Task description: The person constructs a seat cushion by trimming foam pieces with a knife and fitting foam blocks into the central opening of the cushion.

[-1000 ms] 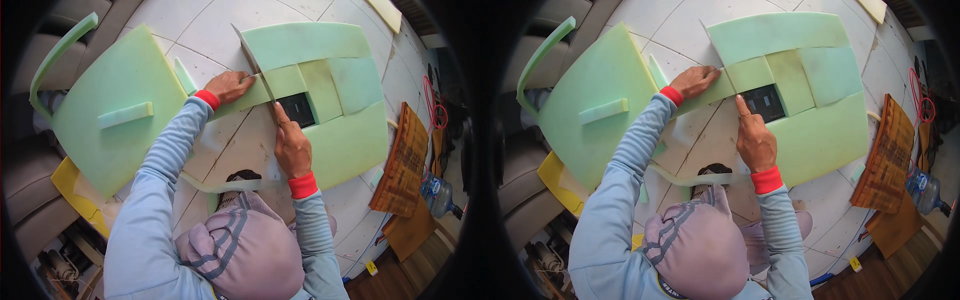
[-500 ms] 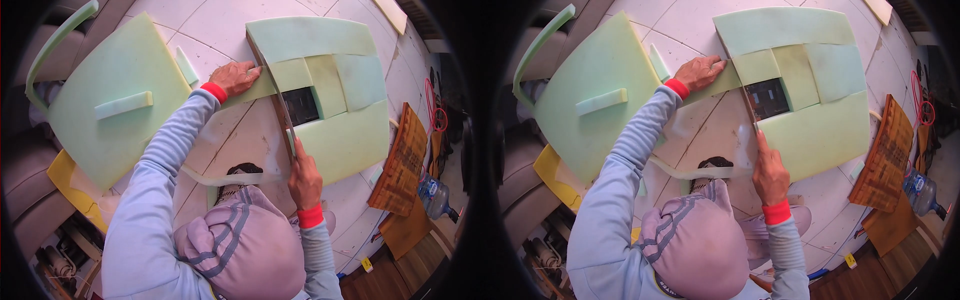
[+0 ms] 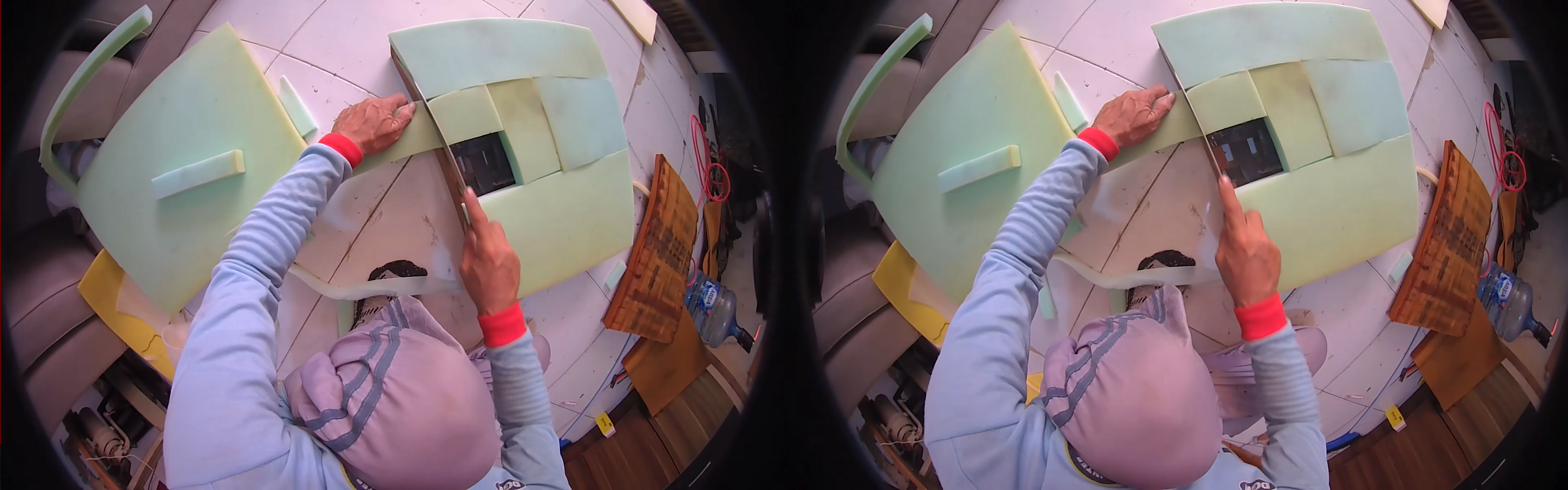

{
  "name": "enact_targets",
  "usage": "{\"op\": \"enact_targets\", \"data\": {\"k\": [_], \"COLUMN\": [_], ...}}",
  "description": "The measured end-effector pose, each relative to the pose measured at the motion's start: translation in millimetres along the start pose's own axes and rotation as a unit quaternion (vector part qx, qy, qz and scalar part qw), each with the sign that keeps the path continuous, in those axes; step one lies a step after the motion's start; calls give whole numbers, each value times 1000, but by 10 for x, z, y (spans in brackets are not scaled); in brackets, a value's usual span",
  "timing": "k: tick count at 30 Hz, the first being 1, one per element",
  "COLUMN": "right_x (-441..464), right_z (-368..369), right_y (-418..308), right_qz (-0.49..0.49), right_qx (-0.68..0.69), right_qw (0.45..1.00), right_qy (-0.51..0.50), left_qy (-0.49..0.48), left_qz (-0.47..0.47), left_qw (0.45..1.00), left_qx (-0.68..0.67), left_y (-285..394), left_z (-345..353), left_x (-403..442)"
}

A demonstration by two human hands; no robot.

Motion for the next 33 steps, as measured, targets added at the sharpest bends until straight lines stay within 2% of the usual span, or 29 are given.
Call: {"op": "enact_targets", "data": {"k": [6, 15, 17, 20, 23, 24, 28, 30, 31, 32, 33], "right_x": [-596, -122, -299, -784, -1160, -1213, -1193, -1131, -1088, -1047, -1014], "right_z": [-345, -93, -191, -506, -633, -639, -162, 84, 147, 185, 214], "right_y": [78, -3, 60, 139, 133, 131, 3, 21, 8, -11, -18], "right_qz": [15, 9, 7, 22, 31, 33, 6, 14, 17, 18, 20], "right_qx": [-15, -12, -1, -1, -13, -20, -80, -57, -44, -41, -40], "right_qw": [998, 999, 999, 997, 994, 994, 996, 998, 999, 998, 998], "right_qy": [-54, -43, -49, -79, -101, -99, -28, -25, -23, -34, -47], "left_qy": [0, 8, 5, 70, 114, 118, 95, 224, 287, 344, 289], "left_qz": [9, 15, 13, 2, -40, -84, -124, -25, 25, 80, 120], "left_qw": [1000, 1000, 1000, 997, 993, 989, 988, 972, 951, 906, 942], "left_qx": [-2, -17, -16, -31, 5, 19, -15, 67, 109, 231, 123], "left_y": [-75, -103, -111, -358, -669, -653, -721, -741, -715, -495, -434], "left_z": [61, 105, 94, -96, -301, -320, -198, -200, -222, -250, -175], "left_x": [-35, -100, -105, -4, 82, 34, 68, 8, -52, -226, -251]}}
Point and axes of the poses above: each hand's wrist, its own x-axis towards the middle knuckle, its own z-axis out of the palm, y = z × x, the point moved 6 cm from there along x, towards the middle knuckle, and after that the axes turned 14 degrees about -x, right-handed, at the moved point
